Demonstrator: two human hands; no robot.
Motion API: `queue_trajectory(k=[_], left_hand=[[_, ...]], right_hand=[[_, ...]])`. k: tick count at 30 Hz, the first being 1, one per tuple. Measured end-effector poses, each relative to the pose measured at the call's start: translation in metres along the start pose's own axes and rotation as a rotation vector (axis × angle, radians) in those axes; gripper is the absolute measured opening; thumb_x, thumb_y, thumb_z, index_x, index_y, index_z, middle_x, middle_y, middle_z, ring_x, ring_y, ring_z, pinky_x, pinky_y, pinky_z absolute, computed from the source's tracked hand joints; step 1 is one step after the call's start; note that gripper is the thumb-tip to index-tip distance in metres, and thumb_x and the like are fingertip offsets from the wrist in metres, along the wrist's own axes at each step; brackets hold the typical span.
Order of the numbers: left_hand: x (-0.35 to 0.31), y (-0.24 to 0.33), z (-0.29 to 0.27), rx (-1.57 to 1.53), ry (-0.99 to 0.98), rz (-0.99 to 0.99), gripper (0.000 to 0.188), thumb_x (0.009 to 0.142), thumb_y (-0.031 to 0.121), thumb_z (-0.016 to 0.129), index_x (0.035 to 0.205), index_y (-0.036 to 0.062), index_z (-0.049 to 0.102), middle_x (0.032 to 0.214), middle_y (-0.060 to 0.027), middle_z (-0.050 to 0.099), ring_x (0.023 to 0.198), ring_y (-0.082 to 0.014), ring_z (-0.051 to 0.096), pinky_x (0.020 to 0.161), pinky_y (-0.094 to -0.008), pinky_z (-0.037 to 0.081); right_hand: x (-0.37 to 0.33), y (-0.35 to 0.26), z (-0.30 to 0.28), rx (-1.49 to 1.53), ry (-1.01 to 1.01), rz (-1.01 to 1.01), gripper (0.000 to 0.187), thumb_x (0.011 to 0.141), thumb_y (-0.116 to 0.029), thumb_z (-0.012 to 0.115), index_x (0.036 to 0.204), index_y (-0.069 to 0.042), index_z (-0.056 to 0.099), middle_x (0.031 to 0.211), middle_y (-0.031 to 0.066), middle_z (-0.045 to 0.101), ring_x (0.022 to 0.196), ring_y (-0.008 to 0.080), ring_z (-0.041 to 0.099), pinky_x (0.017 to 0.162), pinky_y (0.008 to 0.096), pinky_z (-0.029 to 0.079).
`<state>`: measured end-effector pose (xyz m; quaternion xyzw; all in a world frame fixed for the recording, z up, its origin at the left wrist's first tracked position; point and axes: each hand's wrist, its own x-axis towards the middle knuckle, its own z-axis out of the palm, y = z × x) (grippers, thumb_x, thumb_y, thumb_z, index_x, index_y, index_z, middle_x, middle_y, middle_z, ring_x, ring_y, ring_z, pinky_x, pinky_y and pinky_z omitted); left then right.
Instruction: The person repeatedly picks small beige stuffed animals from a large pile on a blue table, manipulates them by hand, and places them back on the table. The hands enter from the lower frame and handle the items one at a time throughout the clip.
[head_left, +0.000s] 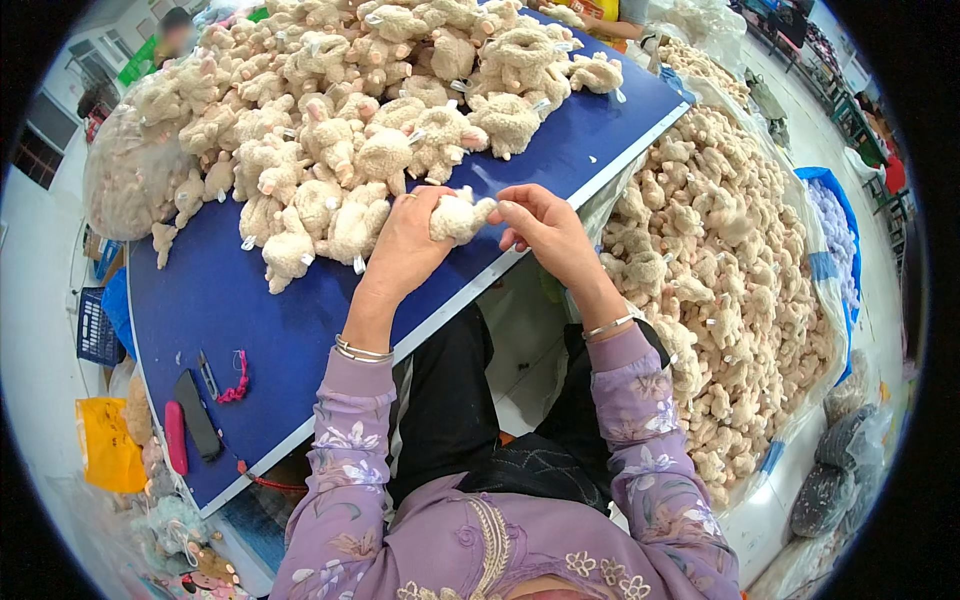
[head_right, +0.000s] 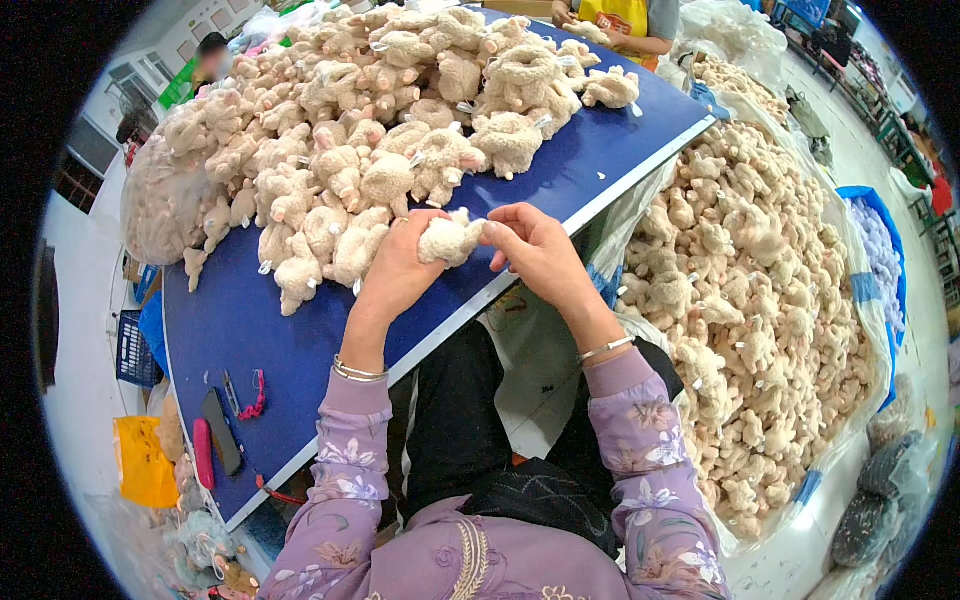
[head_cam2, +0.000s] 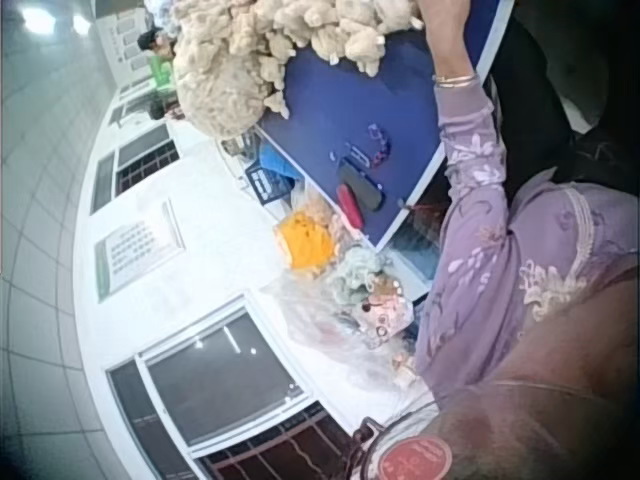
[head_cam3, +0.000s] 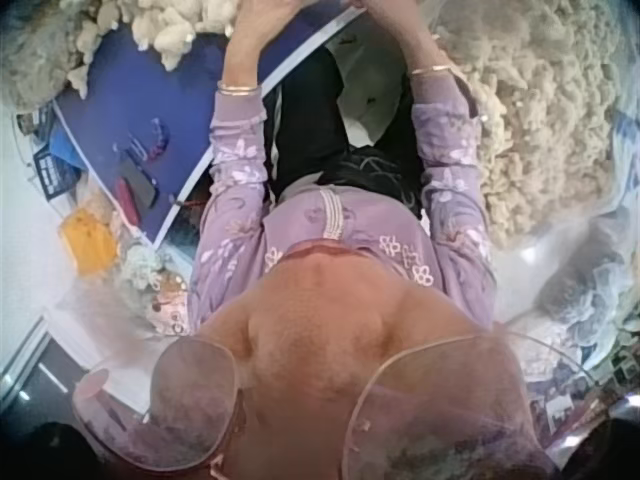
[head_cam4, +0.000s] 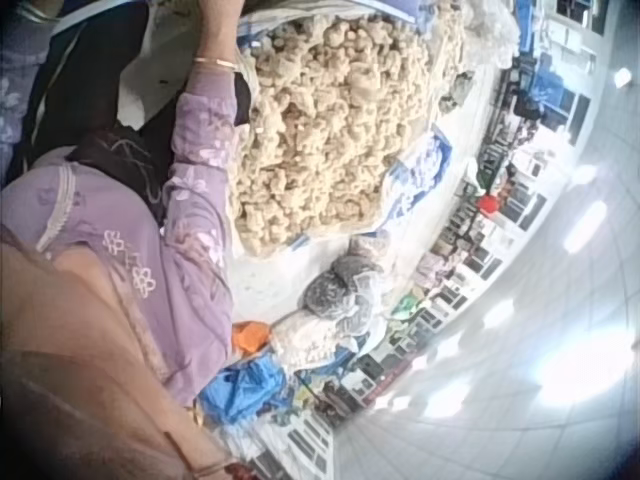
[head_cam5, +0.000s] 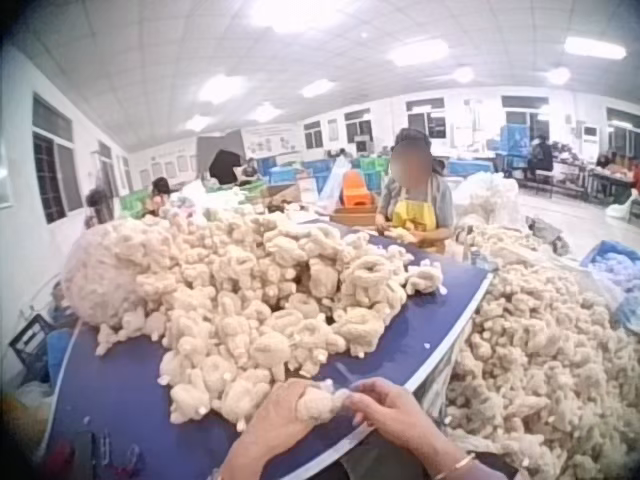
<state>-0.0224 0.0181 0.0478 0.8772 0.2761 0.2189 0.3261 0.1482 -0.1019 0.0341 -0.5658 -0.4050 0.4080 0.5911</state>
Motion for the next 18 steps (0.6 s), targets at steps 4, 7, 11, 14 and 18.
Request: queue_trajectory(k=[4, 7, 11, 14, 18], left_hand=[[0.002, 0.005, 0.007, -0.429, 0.060, 0.375, 0.034, 0.074, -0.005, 0.068, 0.105, 0.0073, 0.060, 0.115, -0.0084, 0.062, 0.111, -0.0237, 0.057, 0.095, -0.0341, 0.044], [0.002, 0.010, 0.005, -0.302, 0.026, 0.517, 0.037, 0.073, -0.004, 0.071, 0.107, 0.0098, 0.063, 0.129, -0.0111, 0.056, 0.123, -0.0254, 0.050, 0.103, -0.0357, 0.038], [-0.001, 0.022, 0.008, -0.267, 0.133, 0.442, 0.053, 0.074, -0.001, 0.071, 0.125, 0.0090, 0.058, 0.140, -0.0137, 0.047, 0.132, -0.0264, 0.043, 0.108, -0.0367, 0.034], [0.001, 0.014, 0.017, -0.503, 0.193, 0.170, 0.058, 0.080, -0.002, 0.066, 0.134, 0.0027, 0.046, 0.131, -0.0128, 0.055, 0.124, -0.0272, 0.050, 0.101, -0.0336, 0.044], [0.002, -0.004, 0.026, -1.366, -0.060, -0.190, 0.045, 0.098, 0.027, 0.051, 0.134, 0.0031, 0.045, 0.124, -0.0099, 0.060, 0.107, -0.0210, 0.063, 0.087, -0.0349, 0.054]], right_hand=[[0.000, 0.001, -0.003, 0.122, 0.036, 0.100, 0.034, 0.098, -0.028, 0.053, 0.117, 0.000, 0.056, 0.100, 0.0063, 0.065, 0.074, 0.0088, 0.062, 0.066, 0.0222, 0.049], [0.000, 0.004, -0.007, 0.423, -0.037, 0.013, 0.029, 0.098, -0.025, 0.055, 0.116, -0.004, 0.057, 0.096, 0.0028, 0.064, 0.076, 0.0076, 0.060, 0.066, 0.0218, 0.049], [-0.006, -0.002, -0.013, 0.221, -0.017, -0.140, 0.023, 0.096, -0.018, 0.057, 0.114, -0.004, 0.057, 0.096, 0.0012, 0.064, 0.080, 0.0073, 0.060, 0.067, 0.0216, 0.049], [-0.010, -0.010, -0.012, 0.220, 0.033, -0.251, 0.020, 0.093, -0.011, 0.059, 0.110, -0.002, 0.055, 0.095, 0.0022, 0.064, 0.080, 0.0075, 0.060, 0.071, 0.0220, 0.049], [-0.007, -0.003, -0.004, 0.256, 0.160, -0.414, 0.023, 0.089, -0.001, 0.062, 0.110, -0.001, 0.053, 0.094, 0.0015, 0.062, 0.080, 0.0065, 0.059, 0.071, 0.0225, 0.050]])
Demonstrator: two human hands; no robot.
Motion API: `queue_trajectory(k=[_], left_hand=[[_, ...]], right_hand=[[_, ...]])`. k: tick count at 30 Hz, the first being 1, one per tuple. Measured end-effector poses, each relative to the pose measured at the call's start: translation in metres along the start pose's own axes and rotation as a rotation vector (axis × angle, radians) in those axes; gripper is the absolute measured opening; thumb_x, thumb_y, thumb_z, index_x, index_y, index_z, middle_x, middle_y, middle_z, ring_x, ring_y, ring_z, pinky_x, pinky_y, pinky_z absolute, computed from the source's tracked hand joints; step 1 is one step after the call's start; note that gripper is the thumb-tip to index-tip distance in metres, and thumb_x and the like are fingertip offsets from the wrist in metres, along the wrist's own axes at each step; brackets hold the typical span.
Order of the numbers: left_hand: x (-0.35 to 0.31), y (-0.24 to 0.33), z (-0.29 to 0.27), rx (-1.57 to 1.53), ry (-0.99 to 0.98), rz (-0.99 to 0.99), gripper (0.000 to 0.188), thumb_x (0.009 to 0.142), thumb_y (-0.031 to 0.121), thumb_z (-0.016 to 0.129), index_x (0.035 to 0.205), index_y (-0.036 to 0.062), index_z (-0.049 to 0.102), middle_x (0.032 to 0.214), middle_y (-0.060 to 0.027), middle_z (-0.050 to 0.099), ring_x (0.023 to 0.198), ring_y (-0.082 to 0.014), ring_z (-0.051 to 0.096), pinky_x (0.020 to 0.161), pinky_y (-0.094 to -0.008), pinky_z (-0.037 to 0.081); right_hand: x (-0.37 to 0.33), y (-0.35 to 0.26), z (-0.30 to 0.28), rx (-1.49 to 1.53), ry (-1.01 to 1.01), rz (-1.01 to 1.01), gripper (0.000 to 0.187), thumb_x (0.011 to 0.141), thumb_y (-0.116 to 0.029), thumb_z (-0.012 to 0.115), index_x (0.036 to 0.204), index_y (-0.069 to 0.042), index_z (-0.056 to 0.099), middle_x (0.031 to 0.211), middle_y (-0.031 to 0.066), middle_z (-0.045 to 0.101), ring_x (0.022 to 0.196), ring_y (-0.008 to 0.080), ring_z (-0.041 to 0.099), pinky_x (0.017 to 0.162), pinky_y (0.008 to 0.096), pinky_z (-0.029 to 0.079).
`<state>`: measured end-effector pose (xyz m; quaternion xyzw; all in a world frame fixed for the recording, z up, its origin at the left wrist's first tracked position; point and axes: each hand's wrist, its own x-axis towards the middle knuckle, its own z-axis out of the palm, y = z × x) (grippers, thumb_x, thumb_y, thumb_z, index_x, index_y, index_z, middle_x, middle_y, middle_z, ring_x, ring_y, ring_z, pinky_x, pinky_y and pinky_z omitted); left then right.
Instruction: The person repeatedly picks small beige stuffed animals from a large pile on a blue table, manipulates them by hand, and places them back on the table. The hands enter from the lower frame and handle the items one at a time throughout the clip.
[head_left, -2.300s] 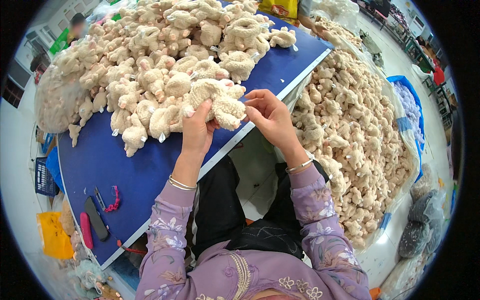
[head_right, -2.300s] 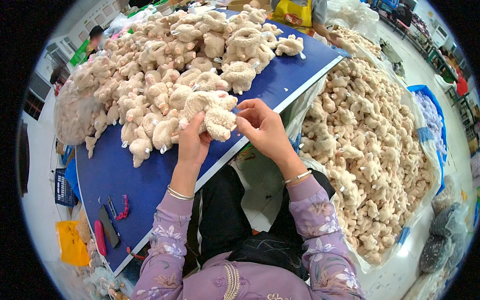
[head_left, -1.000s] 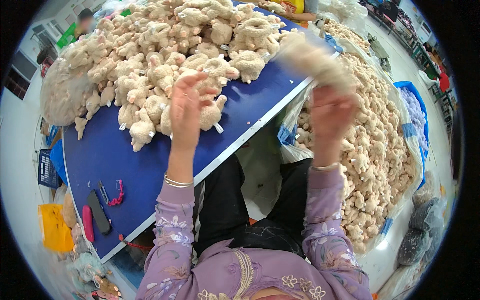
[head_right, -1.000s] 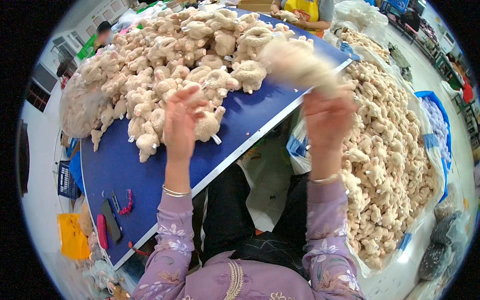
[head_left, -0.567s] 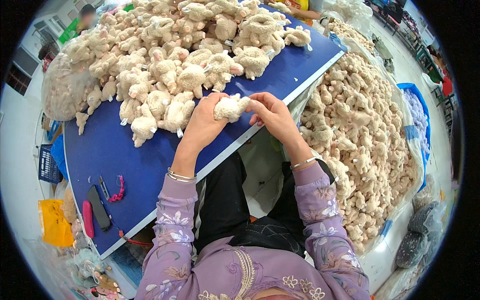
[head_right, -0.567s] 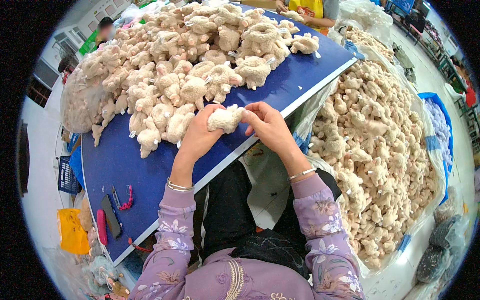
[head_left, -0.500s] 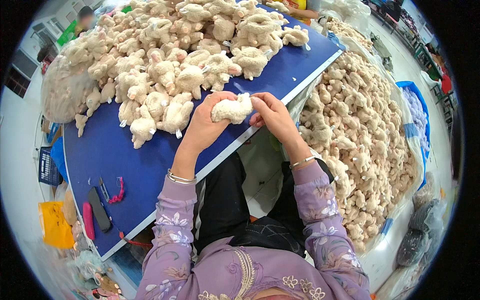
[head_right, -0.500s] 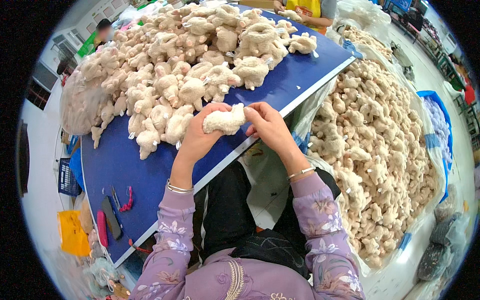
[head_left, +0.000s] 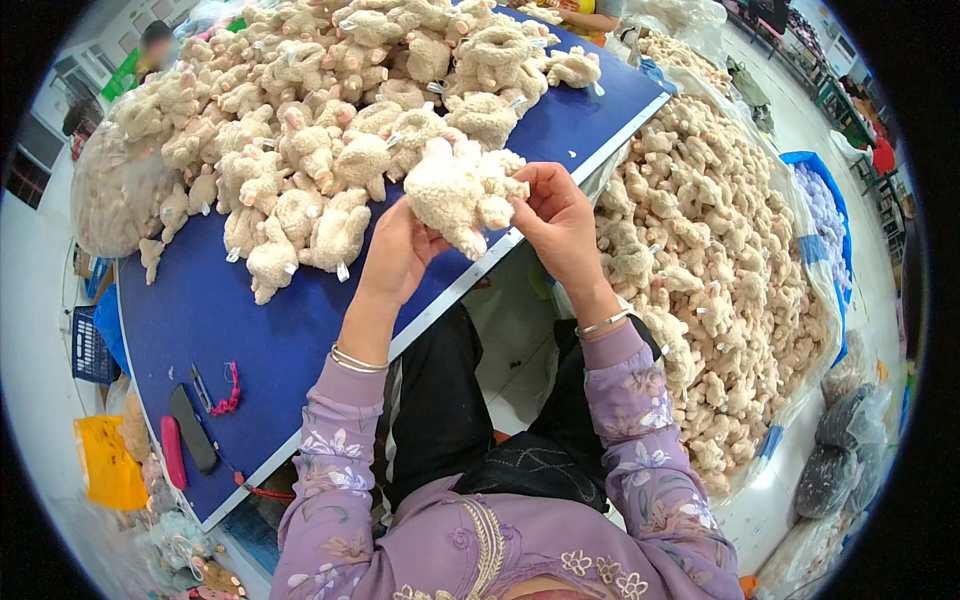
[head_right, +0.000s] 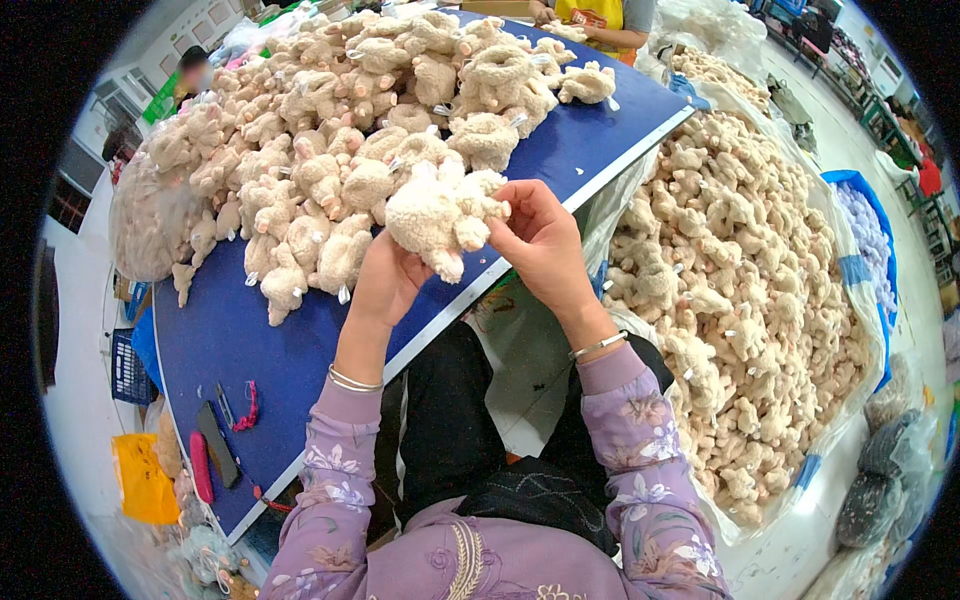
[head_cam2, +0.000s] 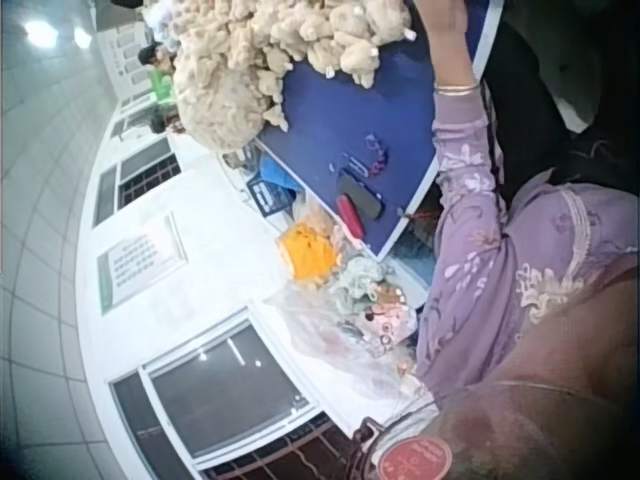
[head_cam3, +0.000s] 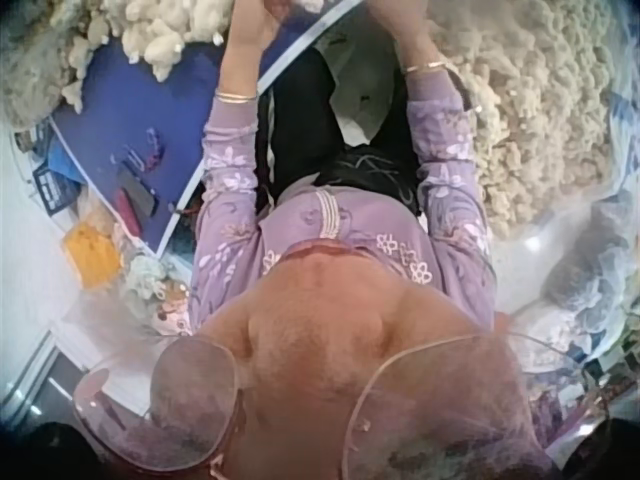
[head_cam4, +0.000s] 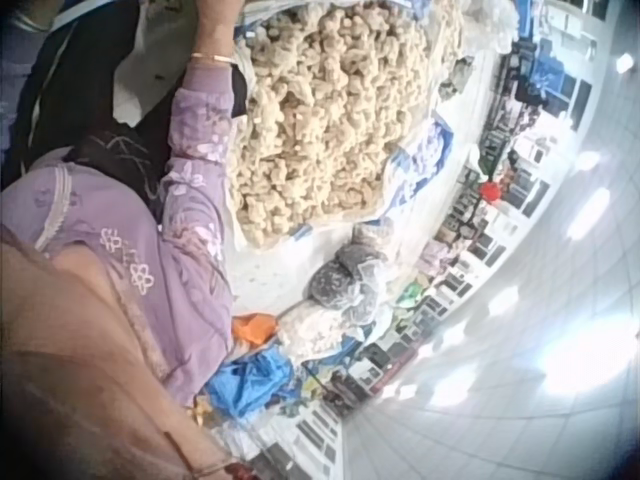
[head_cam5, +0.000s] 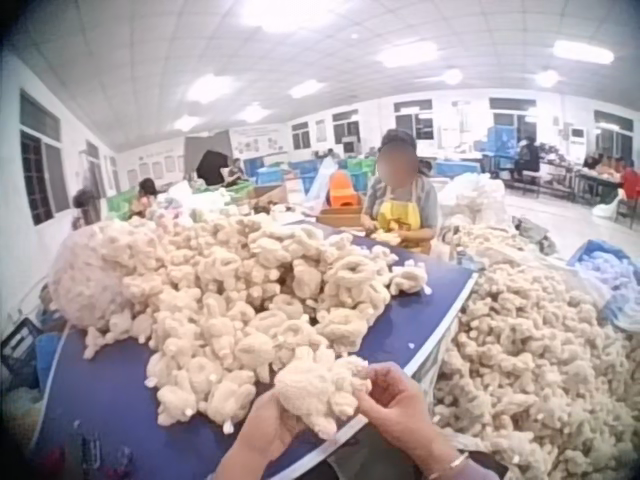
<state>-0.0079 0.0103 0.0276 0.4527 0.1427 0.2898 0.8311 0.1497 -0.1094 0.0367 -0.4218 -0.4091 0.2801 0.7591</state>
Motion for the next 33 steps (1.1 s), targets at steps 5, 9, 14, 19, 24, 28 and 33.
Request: queue_trajectory(k=[5, 9, 14, 19, 24, 28, 33], left_hand=[[-0.006, 0.001, 0.010, 0.008, -0.072, 0.015, 0.064, 0.097, 0.056, 0.039, 0.135, 0.0043, 0.043, 0.122, -0.0106, 0.060, 0.103, -0.0216, 0.064, 0.080, -0.0390, 0.058], [-0.007, 0.007, 0.014, -0.052, -0.016, 0.101, 0.065, 0.096, 0.056, 0.044, 0.132, 0.0014, 0.045, 0.111, -0.0104, 0.064, 0.093, -0.0182, 0.067, 0.072, -0.0333, 0.059], [-0.008, 0.005, 0.016, 0.184, 0.068, 0.050, 0.036, 0.093, 0.027, 0.064, 0.118, 0.0025, 0.056, 0.096, -0.0059, 0.066, 0.072, -0.0108, 0.064, 0.057, -0.0260, 0.055], [-0.005, 0.003, 0.020, 0.068, 0.216, 0.113, 0.021, 0.089, 0.010, 0.064, 0.108, 0.0040, 0.061, 0.088, -0.0034, 0.064, 0.066, -0.0096, 0.061, 0.049, -0.0234, 0.048], [0.001, 0.006, 0.007, 0.018, 0.215, 0.166, 0.018, 0.088, 0.007, 0.062, 0.105, 0.0023, 0.060, 0.087, -0.0061, 0.063, 0.066, -0.0128, 0.060, 0.048, -0.0260, 0.046], [-0.001, 0.011, 0.009, 0.001, 0.199, 0.185, 0.018, 0.088, 0.008, 0.062, 0.105, 0.0020, 0.060, 0.086, -0.0064, 0.063, 0.066, -0.0131, 0.059, 0.049, -0.0266, 0.046], [-0.002, 0.014, 0.011, -0.042, 0.225, 0.143, 0.020, 0.088, 0.008, 0.061, 0.107, 0.0026, 0.058, 0.090, -0.0069, 0.062, 0.068, -0.0131, 0.060, 0.050, -0.0270, 0.047]], right_hand=[[-0.006, -0.003, 0.005, -0.269, -0.073, 0.038, 0.024, 0.086, -0.004, 0.068, 0.108, 0.001, 0.059, 0.091, 0.0015, 0.065, 0.084, 0.0070, 0.063, 0.074, 0.0224, 0.051], [-0.008, -0.005, 0.006, -0.403, -0.086, -0.032, 0.025, 0.085, -0.004, 0.070, 0.106, 0.001, 0.058, 0.082, -0.0006, 0.062, 0.075, 0.0047, 0.059, 0.068, 0.0210, 0.049], [-0.012, -0.010, 0.013, -0.542, -0.102, -0.054, 0.023, 0.084, -0.006, 0.072, 0.100, 0.000, 0.058, 0.074, -0.0021, 0.055, 0.066, 0.0033, 0.052, 0.060, 0.0201, 0.047], [-0.014, -0.013, 0.017, -0.489, -0.122, -0.056, 0.017, 0.082, -0.006, 0.071, 0.089, 0.000, 0.056, 0.070, -0.0004, 0.058, 0.062, 0.0039, 0.054, 0.057, 0.0207, 0.047], [-0.019, -0.012, 0.026, -0.468, -0.132, -0.098, 0.015, 0.080, -0.005, 0.070, 0.082, -0.001, 0.055, 0.067, 0.0002, 0.059, 0.059, 0.0050, 0.056, 0.055, 0.0207, 0.047], [-0.021, -0.010, 0.029, -0.480, -0.106, -0.153, 0.016, 0.080, -0.005, 0.070, 0.082, -0.001, 0.055, 0.068, 0.0007, 0.060, 0.060, 0.0050, 0.057, 0.056, 0.0206, 0.047], [-0.015, -0.013, 0.021, -0.177, -0.017, 0.094, 0.019, 0.084, -0.007, 0.071, 0.089, -0.001, 0.054, 0.075, 0.0001, 0.061, 0.065, 0.0047, 0.056, 0.058, 0.0208, 0.048]])
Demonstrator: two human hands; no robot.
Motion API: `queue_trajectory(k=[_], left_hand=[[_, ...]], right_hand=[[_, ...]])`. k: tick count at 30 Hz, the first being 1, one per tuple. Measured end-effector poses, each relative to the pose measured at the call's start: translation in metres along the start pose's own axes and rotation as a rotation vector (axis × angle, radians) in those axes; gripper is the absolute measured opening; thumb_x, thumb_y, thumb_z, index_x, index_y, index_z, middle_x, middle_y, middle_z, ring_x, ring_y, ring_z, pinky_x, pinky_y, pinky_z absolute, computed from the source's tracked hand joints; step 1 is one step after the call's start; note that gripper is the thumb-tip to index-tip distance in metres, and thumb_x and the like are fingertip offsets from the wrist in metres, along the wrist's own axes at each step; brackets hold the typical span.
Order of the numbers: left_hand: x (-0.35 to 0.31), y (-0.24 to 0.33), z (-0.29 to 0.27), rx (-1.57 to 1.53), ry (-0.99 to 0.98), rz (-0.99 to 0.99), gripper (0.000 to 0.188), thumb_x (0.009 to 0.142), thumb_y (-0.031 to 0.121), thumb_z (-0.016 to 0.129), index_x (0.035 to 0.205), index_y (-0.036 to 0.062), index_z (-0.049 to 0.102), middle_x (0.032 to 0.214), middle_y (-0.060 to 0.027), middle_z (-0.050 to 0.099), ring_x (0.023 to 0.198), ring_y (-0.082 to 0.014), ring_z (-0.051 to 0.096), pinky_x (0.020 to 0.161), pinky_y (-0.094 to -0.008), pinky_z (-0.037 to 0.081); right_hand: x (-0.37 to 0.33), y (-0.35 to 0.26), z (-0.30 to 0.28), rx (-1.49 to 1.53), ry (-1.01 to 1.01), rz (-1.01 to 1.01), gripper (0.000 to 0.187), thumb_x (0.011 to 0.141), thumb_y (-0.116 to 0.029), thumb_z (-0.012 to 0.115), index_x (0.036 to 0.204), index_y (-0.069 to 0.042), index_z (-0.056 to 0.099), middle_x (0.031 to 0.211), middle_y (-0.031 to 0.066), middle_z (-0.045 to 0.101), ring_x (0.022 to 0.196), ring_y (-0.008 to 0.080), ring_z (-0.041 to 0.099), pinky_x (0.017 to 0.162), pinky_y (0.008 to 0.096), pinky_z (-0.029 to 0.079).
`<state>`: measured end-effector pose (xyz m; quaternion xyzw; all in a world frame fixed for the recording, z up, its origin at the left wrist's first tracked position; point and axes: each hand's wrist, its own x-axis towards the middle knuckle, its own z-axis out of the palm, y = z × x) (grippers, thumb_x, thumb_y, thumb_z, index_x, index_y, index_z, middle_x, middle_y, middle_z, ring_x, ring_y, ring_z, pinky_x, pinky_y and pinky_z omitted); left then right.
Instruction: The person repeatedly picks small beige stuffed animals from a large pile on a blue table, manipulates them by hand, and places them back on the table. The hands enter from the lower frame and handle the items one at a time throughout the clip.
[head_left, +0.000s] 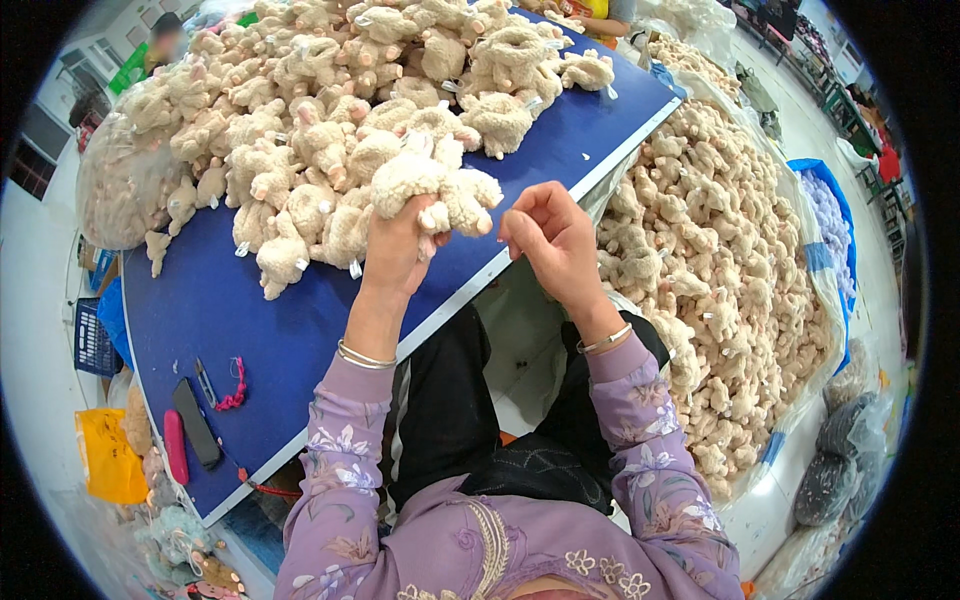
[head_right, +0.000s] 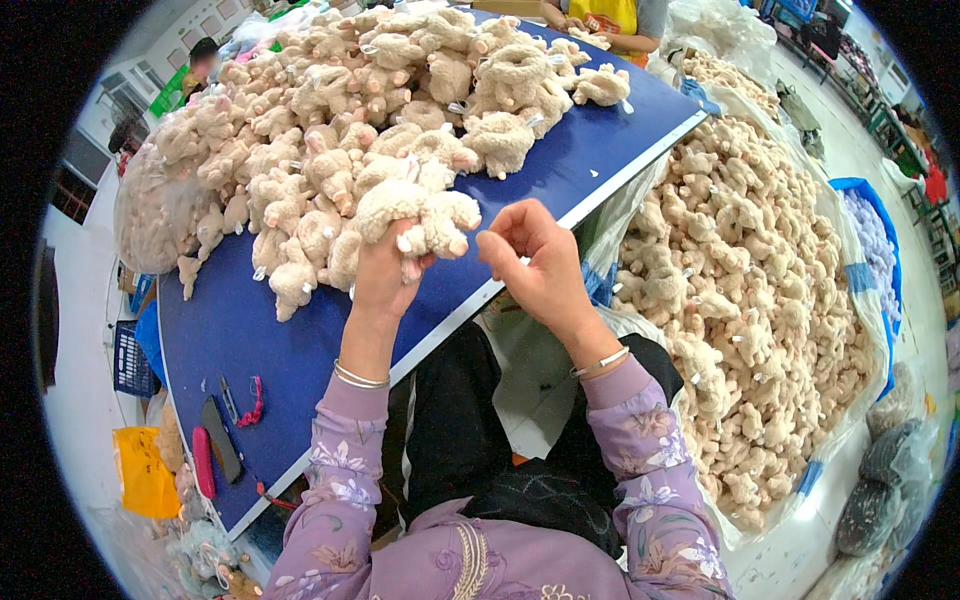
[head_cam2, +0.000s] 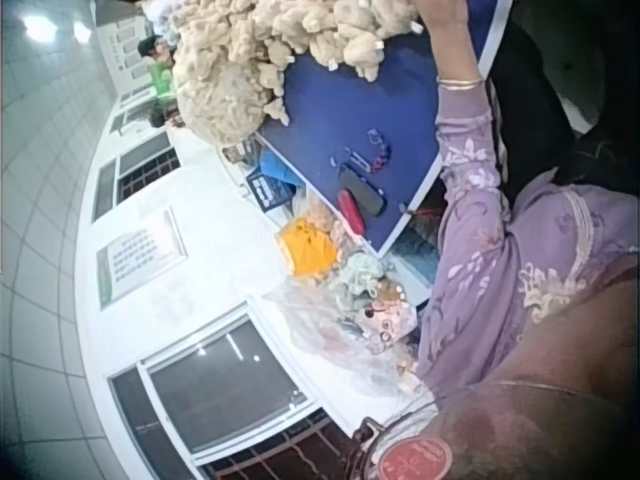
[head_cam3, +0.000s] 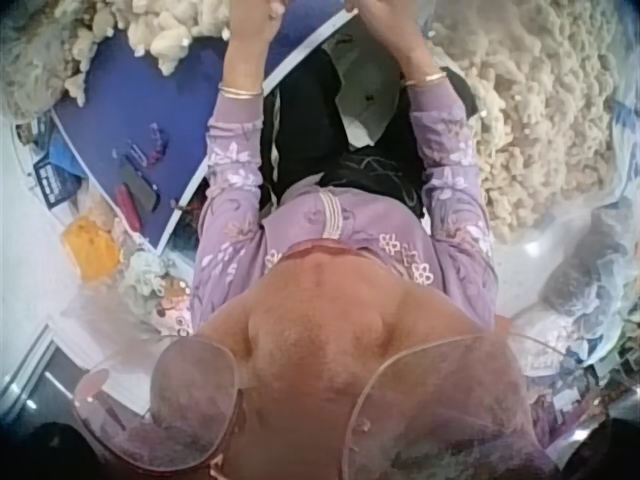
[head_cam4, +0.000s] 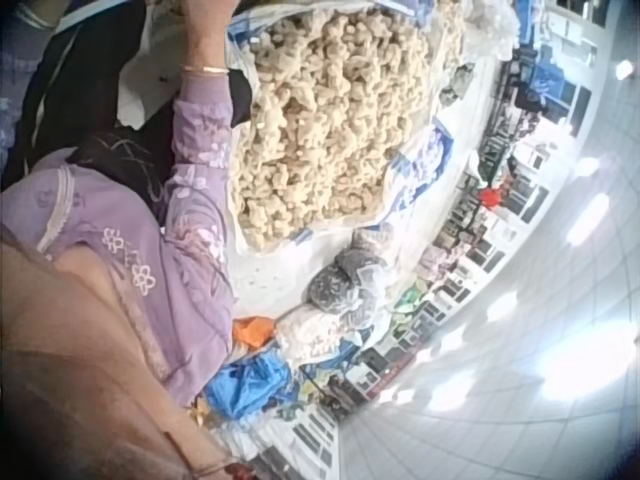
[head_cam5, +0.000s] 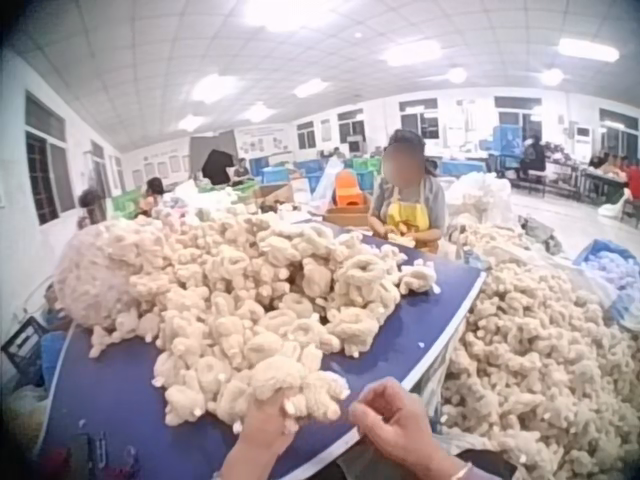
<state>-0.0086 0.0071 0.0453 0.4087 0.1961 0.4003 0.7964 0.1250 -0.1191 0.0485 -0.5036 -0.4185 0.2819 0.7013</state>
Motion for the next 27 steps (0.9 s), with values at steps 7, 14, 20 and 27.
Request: queue_trajectory(k=[7, 14, 20, 27], left_hand=[[-0.004, -0.007, -0.002, 0.061, -0.134, -0.033, 0.025, 0.091, 0.014, 0.059, 0.115, 0.0064, 0.056, 0.098, -0.0054, 0.064, 0.079, -0.0140, 0.064, 0.055, -0.0260, 0.050], [0.001, -0.009, 0.002, 0.012, -0.030, -0.016, 0.025, 0.090, 0.010, 0.061, 0.113, 0.0037, 0.057, 0.095, -0.0050, 0.063, 0.075, -0.0124, 0.063, 0.052, -0.0260, 0.048], [-0.004, 0.004, 0.015, 0.002, -0.034, -0.021, 0.025, 0.090, 0.012, 0.063, 0.113, 0.0049, 0.057, 0.094, -0.0035, 0.064, 0.073, -0.0111, 0.063, 0.049, -0.0239, 0.046], [0.003, -0.006, -0.005, 0.276, -0.125, -0.004, 0.038, 0.087, 0.029, 0.072, 0.114, 0.0067, 0.057, 0.084, 0.0017, 0.062, 0.062, -0.0038, 0.055, 0.046, -0.0178, 0.040]], right_hand=[[0.006, 0.007, 0.001, -0.130, 0.081, -0.140, 0.020, 0.083, -0.004, 0.069, 0.096, -0.001, 0.054, 0.078, -0.0002, 0.060, 0.068, 0.0043, 0.057, 0.061, 0.0205, 0.049], [0.004, 0.000, -0.006, 0.004, -0.012, 0.046, 0.013, 0.083, -0.004, 0.069, 0.090, -0.001, 0.058, 0.075, -0.0027, 0.060, 0.067, 0.0024, 0.056, 0.059, 0.0181, 0.046], [0.003, -0.011, -0.016, 0.011, -0.153, 0.161, 0.014, 0.083, -0.006, 0.069, 0.090, -0.002, 0.058, 0.076, -0.0029, 0.060, 0.067, 0.0019, 0.055, 0.060, 0.0167, 0.044], [0.008, 0.000, -0.015, 0.063, -0.227, 0.237, 0.016, 0.090, -0.011, 0.061, 0.099, -0.001, 0.052, 0.084, 0.0038, 0.063, 0.068, 0.0103, 0.061, 0.060, 0.0235, 0.049]])
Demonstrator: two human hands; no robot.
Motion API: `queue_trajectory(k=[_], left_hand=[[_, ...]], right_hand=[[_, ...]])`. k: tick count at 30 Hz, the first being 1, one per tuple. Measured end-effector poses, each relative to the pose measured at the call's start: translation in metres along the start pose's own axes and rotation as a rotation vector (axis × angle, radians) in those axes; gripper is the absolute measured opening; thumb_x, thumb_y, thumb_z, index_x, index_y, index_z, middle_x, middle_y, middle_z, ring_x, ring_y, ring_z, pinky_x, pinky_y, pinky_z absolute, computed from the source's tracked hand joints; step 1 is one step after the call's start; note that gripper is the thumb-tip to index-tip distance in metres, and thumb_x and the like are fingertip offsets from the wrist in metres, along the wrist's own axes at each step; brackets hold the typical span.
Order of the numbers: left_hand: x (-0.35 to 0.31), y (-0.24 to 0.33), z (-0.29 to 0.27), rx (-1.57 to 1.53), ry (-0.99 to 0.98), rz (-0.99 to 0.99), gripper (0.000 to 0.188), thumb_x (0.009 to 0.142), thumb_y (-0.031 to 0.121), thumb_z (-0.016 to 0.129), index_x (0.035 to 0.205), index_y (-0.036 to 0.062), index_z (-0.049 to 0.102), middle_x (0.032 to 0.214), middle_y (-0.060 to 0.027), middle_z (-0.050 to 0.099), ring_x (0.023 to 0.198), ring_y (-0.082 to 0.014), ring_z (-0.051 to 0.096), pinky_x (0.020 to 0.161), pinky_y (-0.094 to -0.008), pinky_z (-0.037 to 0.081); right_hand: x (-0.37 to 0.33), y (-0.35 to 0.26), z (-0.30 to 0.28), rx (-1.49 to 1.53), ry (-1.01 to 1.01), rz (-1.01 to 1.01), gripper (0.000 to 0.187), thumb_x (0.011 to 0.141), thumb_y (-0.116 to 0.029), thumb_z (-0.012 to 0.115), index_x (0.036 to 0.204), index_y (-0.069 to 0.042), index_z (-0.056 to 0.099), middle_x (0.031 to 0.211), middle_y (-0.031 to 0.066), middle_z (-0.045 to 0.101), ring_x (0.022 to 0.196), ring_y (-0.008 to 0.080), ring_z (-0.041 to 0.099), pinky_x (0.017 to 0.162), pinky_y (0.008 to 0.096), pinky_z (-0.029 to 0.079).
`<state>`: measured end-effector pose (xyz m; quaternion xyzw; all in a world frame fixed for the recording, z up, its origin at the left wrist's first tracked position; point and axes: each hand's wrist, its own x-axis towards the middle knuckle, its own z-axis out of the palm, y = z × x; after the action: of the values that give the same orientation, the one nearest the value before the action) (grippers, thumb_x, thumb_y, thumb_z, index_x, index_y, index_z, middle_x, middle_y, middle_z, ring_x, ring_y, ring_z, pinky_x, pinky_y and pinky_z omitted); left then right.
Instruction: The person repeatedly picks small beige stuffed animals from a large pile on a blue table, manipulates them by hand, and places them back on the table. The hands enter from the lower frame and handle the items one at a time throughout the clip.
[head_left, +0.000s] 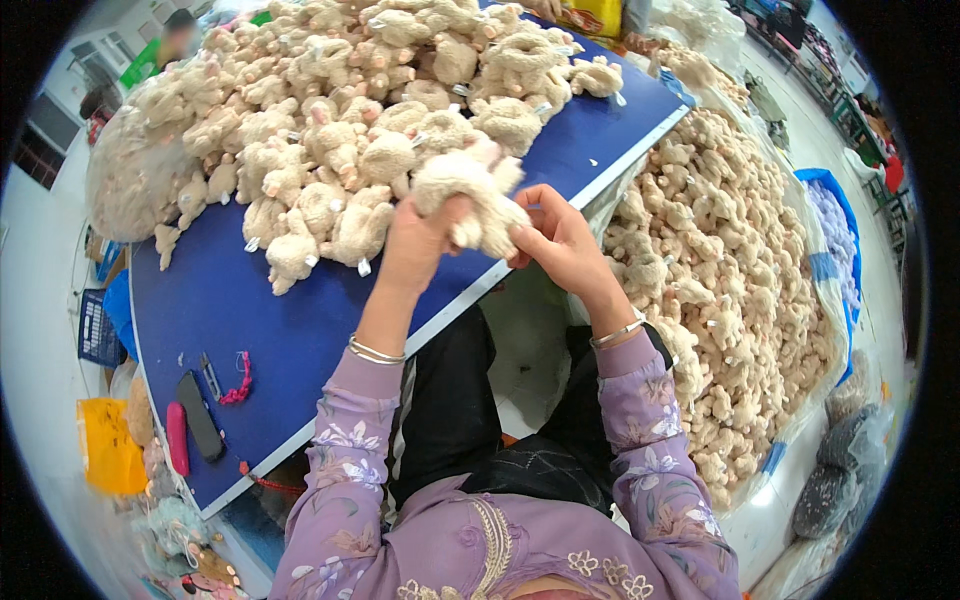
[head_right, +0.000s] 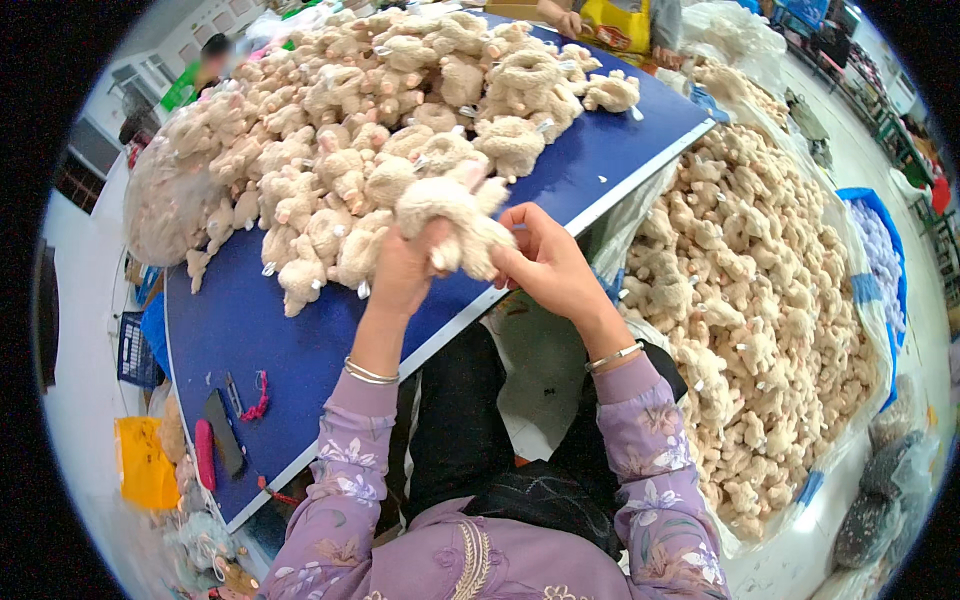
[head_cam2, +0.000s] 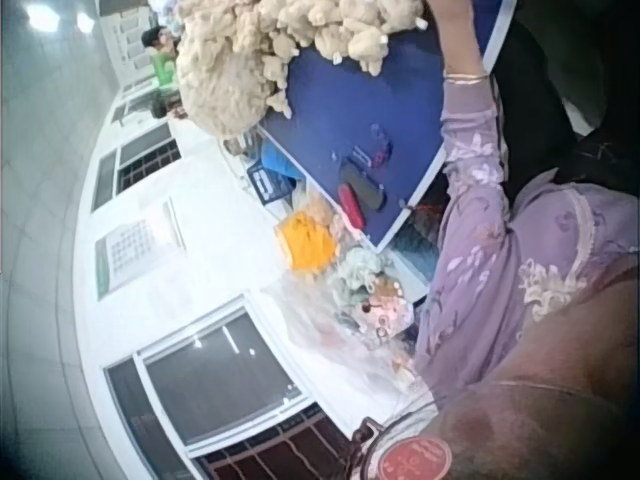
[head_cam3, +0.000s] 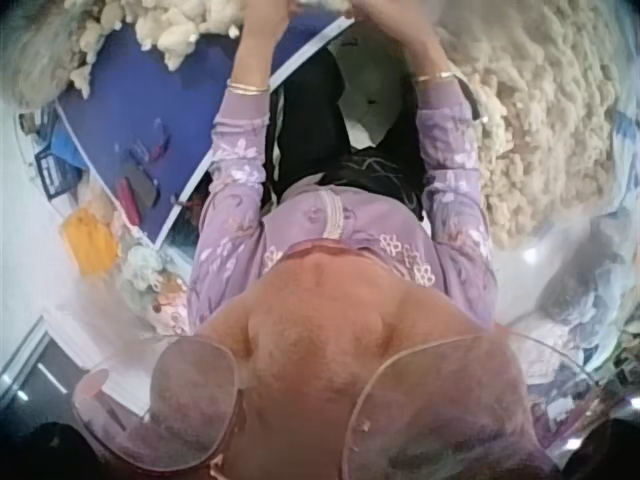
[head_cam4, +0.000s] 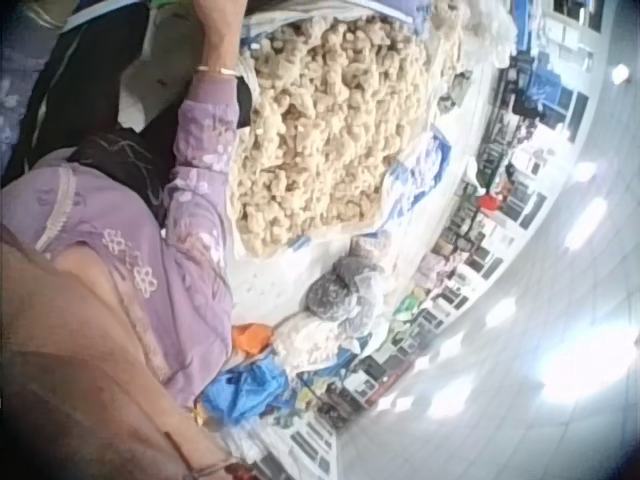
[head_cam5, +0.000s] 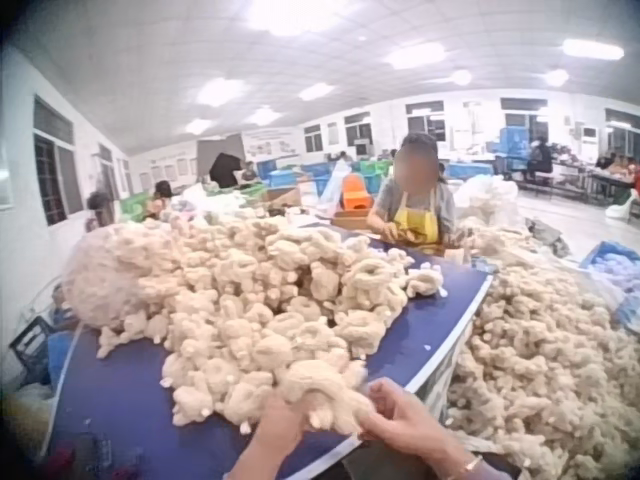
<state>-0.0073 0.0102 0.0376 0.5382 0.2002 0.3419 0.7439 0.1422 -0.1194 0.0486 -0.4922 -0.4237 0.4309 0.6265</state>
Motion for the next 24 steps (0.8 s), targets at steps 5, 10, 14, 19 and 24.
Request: queue_trajectory(k=[5, 10, 14, 19, 24], left_hand=[[0.006, 0.033, -0.020, 0.139, 0.141, 0.320, 0.045, 0.089, 0.028, 0.069, 0.120, -0.0005, 0.051, 0.108, -0.0098, 0.064, 0.095, -0.0125, 0.059, 0.083, -0.0257, 0.048], [0.007, 0.045, -0.065, 1.042, 0.429, 0.286, 0.052, 0.080, 0.022, 0.073, 0.121, -0.0027, 0.052, 0.113, -0.0172, 0.062, 0.106, -0.0287, 0.060, 0.096, -0.0370, 0.046], [-0.008, 0.028, -0.061, 1.493, 0.214, 0.202, 0.054, 0.075, 0.012, 0.070, 0.124, -0.0002, 0.051, 0.120, -0.0194, 0.060, 0.110, -0.0379, 0.058, 0.100, -0.0407, 0.043], [-0.005, 0.044, -0.059, 0.722, 0.047, 0.054, 0.048, 0.075, 0.002, 0.059, 0.123, -0.0008, 0.052, 0.115, -0.0105, 0.061, 0.105, -0.0199, 0.059, 0.093, -0.0288, 0.047], [-0.017, 0.053, -0.032, 0.163, -0.261, 0.023, 0.046, 0.075, -0.001, 0.052, 0.121, -0.0005, 0.054, 0.109, -0.0028, 0.060, 0.100, -0.0082, 0.057, 0.089, -0.0239, 0.047]], right_hand=[[-0.004, -0.010, -0.046, 0.415, 0.228, -0.472, 0.042, 0.093, -0.034, 0.056, 0.121, -0.003, 0.053, 0.103, 0.0081, 0.063, 0.088, 0.0174, 0.061, 0.076, 0.0324, 0.051], [-0.003, -0.017, -0.064, 0.631, 0.068, -0.436, 0.065, 0.092, -0.059, 0.039, 0.124, -0.004, 0.052, 0.109, 0.0131, 0.065, 0.083, 0.0234, 0.059, 0.075, 0.0379, 0.047], [0.007, -0.003, -0.010, 0.044, 0.046, -0.026, 0.024, 0.097, -0.023, 0.051, 0.107, -0.003, 0.057, 0.093, 0.0095, 0.068, 0.076, 0.0141, 0.063, 0.070, 0.0264, 0.049], [0.005, 0.013, 0.012, -0.189, -0.081, 0.054, 0.023, 0.093, -0.014, 0.061, 0.109, 0.001, 0.055, 0.094, 0.0061, 0.065, 0.080, 0.0099, 0.061, 0.069, 0.0243, 0.050], [0.006, 0.018, 0.010, -0.050, -0.048, -0.003, 0.035, 0.090, -0.018, 0.067, 0.116, 0.000, 0.053, 0.093, 0.0013, 0.062, 0.077, 0.0058, 0.057, 0.064, 0.0221, 0.047]])
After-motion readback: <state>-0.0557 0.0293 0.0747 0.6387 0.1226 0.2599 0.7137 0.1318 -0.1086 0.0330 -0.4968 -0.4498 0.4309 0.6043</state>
